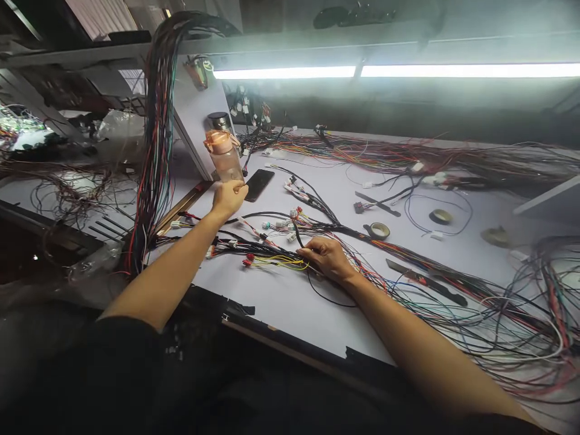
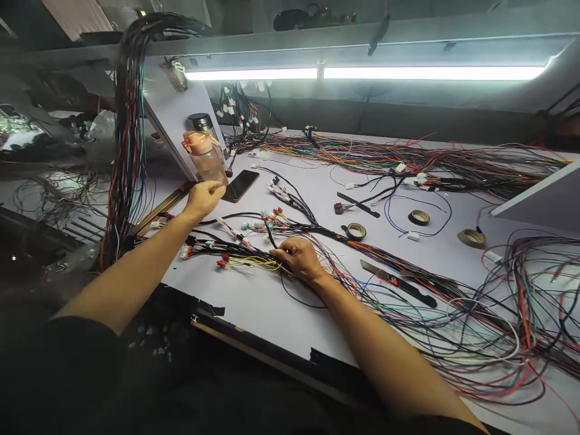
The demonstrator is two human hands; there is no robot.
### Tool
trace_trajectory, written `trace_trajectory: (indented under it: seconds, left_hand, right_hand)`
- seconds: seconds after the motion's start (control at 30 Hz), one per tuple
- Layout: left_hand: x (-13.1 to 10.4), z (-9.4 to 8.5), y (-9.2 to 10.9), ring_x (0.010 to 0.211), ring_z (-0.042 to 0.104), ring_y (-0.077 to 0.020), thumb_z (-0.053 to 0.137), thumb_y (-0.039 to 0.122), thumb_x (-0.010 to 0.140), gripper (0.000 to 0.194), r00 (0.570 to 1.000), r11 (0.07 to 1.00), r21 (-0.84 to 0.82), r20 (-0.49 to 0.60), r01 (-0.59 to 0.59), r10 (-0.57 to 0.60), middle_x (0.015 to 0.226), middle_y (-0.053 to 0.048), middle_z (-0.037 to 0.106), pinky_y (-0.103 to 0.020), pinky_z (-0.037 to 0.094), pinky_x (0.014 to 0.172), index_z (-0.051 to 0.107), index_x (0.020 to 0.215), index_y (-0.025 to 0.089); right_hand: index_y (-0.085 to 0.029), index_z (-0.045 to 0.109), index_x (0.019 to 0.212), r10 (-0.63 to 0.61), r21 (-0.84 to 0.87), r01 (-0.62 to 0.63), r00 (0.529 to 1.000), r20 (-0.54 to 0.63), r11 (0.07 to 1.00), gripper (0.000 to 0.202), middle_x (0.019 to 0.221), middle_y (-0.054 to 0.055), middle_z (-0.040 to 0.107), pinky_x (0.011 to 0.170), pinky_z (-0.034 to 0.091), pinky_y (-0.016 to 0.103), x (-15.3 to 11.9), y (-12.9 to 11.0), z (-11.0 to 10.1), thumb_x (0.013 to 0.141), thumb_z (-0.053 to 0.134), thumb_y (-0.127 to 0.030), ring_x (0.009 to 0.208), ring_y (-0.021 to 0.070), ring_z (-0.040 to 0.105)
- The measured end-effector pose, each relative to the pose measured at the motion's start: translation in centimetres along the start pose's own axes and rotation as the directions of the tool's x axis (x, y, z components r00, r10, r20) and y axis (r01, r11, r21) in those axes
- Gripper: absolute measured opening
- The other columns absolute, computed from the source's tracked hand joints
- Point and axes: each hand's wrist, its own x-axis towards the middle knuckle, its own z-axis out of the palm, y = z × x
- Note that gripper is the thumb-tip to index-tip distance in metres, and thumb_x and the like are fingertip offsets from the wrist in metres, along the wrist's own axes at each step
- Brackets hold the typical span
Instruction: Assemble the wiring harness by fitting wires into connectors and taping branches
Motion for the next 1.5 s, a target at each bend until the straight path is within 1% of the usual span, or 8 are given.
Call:
trace_trajectory:
  seconds: [0.13, 0.23, 0.47, 0.67, 0.93, 1.2, 1.4, 1.5]
  left_hand:
    - [-5.9, 0.6, 0.4, 0.097, 0.064, -0.0202, 0.063, 0.030, 0.083, 0.025, 0.960, 0.969, -0.160, 0.178, -0.187, 0.214, 0.102, -0.008, 0.072, -0.030, 0.047, 0.090, 0.072, 0.099, 0.013]
    - [-10.0, -0.7, -0.4, 0.094, 0.064, -0.0207, 0.062, 0.033, 0.083, 0.027, 0.970, 0.967, -0.173, 0.127, -0.184, 0.208, 0.102, -0.008, 0.072, -0.031, 0.048, 0.088, 0.072, 0.100, 0.015]
    - [-15.4, -4.1, -2.6, 0.099, 0.061, -0.0220, 0.062, 0.028, 0.082, 0.027, 0.942, 0.947, 0.108, 0.190, -0.301, 0.278, 0.105, -0.007, 0.070, -0.038, 0.043, 0.094, 0.068, 0.107, 0.018]
    - [-17.5, -1.9, -3.1, 0.123, 0.045, -0.0271, 0.060, 0.026, 0.085, 0.050, 0.832, 0.815, 0.286, 0.415, -0.504, 0.369, 0.124, -0.008, 0.063, -0.047, 0.026, 0.102, 0.050, 0.133, 0.021]
    - [-17.1, -3.9, -4.6, 0.088, 0.061, -0.0192, 0.055, 0.025, 0.090, 0.023, 0.770, 0.784, 0.212, 0.453, -0.584, 0.450, 0.090, -0.005, 0.069, -0.044, 0.032, 0.095, 0.065, 0.111, 0.020]
    - [-15.8, -6.1, 0.2, 0.077, 0.062, -0.0132, 0.061, 0.017, 0.085, 0.020, 0.724, 0.858, -0.117, 0.487, -0.501, 0.489, 0.087, -0.001, 0.068, -0.024, 0.049, 0.070, 0.064, 0.104, 0.022]
    - [-13.6, -3.8, 2.6, 0.097, 0.060, -0.0186, 0.077, 0.024, 0.072, 0.058, 0.810, 0.828, -0.558, 0.457, -0.061, 0.367, 0.122, -0.007, 0.060, -0.033, 0.053, 0.083, 0.056, 0.125, 0.028]
    - [-13.3, -0.7, 3.1, 0.099, 0.060, -0.0195, 0.074, 0.027, 0.075, 0.044, 0.853, 0.765, -0.630, 0.465, 0.132, 0.236, 0.117, -0.008, 0.062, -0.033, 0.051, 0.086, 0.064, 0.117, 0.025]
  right_hand:
    - [-0.017, 0.067, 0.068, -0.075, -0.039, 0.074, 0.997, -0.019, 0.996, 0.047, 0.064, 0.002, 0.061, 0.063, 0.038, 0.025, -0.2, 0.2, 0.1, 0.087, 0.051, -0.057, 0.061, 0.0111, 0.053]
    - [-0.017, 0.068, 0.071, -0.141, -0.100, 0.139, 0.990, -0.014, 0.985, 0.046, 0.067, 0.003, 0.062, 0.065, 0.039, 0.025, -0.4, 0.3, 0.2, 0.090, 0.049, -0.054, 0.064, 0.0124, 0.055]
    - [-0.019, 0.069, 0.076, -0.212, -0.206, 0.201, 0.977, -0.036, 0.958, 0.038, 0.076, 0.004, 0.069, 0.068, 0.040, 0.026, -0.6, 0.3, 0.3, 0.095, 0.046, -0.042, 0.070, 0.0146, 0.059]
    - [-0.019, 0.071, 0.086, -0.230, -0.424, 0.216, 0.973, 0.017, 0.880, 0.034, 0.090, 0.005, 0.072, 0.073, 0.038, 0.028, -1.0, -0.5, 0.4, 0.096, 0.043, -0.036, 0.081, 0.0170, 0.063]
    - [-0.017, 0.062, 0.120, -0.147, -0.431, 0.088, 0.983, -0.106, 0.898, 0.033, 0.114, 0.010, 0.069, 0.081, 0.041, 0.033, -0.5, -2.7, -0.8, 0.095, 0.046, -0.031, 0.098, 0.0221, 0.062]
    - [-0.016, 0.063, 0.107, -0.448, -0.362, 0.456, 0.887, 0.111, 0.813, 0.026, 0.086, 0.006, 0.069, 0.072, 0.040, 0.030, -2.5, -8.2, 3.4, 0.096, 0.047, -0.033, 0.078, 0.0169, 0.059]
    - [-0.018, 0.060, 0.083, -0.088, 0.132, 0.110, 0.983, -0.162, 0.985, 0.033, 0.068, 0.000, 0.056, 0.060, 0.038, 0.023, -2.3, -7.7, 2.6, 0.098, 0.035, -0.033, 0.061, 0.0106, 0.050]
    - [-0.019, 0.055, 0.076, 0.083, 0.347, -0.016, 0.980, -0.179, 0.938, 0.033, 0.060, -0.003, 0.048, 0.055, 0.035, 0.021, -2.0, -7.9, 1.7, 0.097, 0.038, -0.038, 0.055, 0.0089, 0.043]
